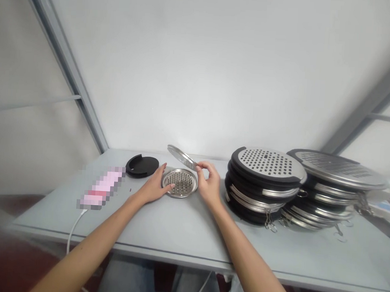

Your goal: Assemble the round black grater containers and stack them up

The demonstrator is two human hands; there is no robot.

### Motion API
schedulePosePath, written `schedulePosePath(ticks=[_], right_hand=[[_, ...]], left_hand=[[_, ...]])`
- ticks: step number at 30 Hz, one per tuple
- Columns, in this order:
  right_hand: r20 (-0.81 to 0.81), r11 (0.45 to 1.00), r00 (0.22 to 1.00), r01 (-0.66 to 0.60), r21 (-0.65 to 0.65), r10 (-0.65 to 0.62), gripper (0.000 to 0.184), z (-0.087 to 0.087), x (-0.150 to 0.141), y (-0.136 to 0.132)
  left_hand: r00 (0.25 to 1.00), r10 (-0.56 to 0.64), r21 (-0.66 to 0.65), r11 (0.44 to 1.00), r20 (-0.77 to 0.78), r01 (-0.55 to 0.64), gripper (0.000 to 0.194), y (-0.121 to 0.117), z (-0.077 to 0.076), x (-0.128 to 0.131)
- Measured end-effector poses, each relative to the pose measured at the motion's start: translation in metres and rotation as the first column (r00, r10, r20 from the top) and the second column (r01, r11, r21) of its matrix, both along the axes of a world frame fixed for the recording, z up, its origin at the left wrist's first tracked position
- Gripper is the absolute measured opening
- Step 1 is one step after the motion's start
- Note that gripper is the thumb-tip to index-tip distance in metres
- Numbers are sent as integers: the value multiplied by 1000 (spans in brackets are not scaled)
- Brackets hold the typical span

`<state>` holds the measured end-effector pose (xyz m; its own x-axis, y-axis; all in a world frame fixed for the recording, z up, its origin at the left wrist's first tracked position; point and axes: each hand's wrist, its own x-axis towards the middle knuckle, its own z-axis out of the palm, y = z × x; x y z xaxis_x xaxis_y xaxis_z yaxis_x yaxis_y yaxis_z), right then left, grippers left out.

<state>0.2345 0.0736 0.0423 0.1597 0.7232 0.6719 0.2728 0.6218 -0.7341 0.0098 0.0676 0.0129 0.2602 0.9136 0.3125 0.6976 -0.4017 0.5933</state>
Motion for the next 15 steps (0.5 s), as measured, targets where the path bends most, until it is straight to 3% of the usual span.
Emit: schedulePosePath(ticks=[3,8,11,15], right_hand=[[-195,978,968,-180,-106,158,27,0,-4,3],[-448,848,830,-471,-243,333,39,-4,-6,6],[-530,780,777,-548,-303,340,37,-9,-7,8],[-579,767,766,-540,-346,278,39,-15,-6,9]], left_hand=[[997,25,22,999,68,-26,95,0,1,2],[988,0,100,995,154,-15,95,-1,7,4],[984,4,103,994,179,-23,102,0,8,4],[983,4,100,995,184,-22,111,1,6,2]])
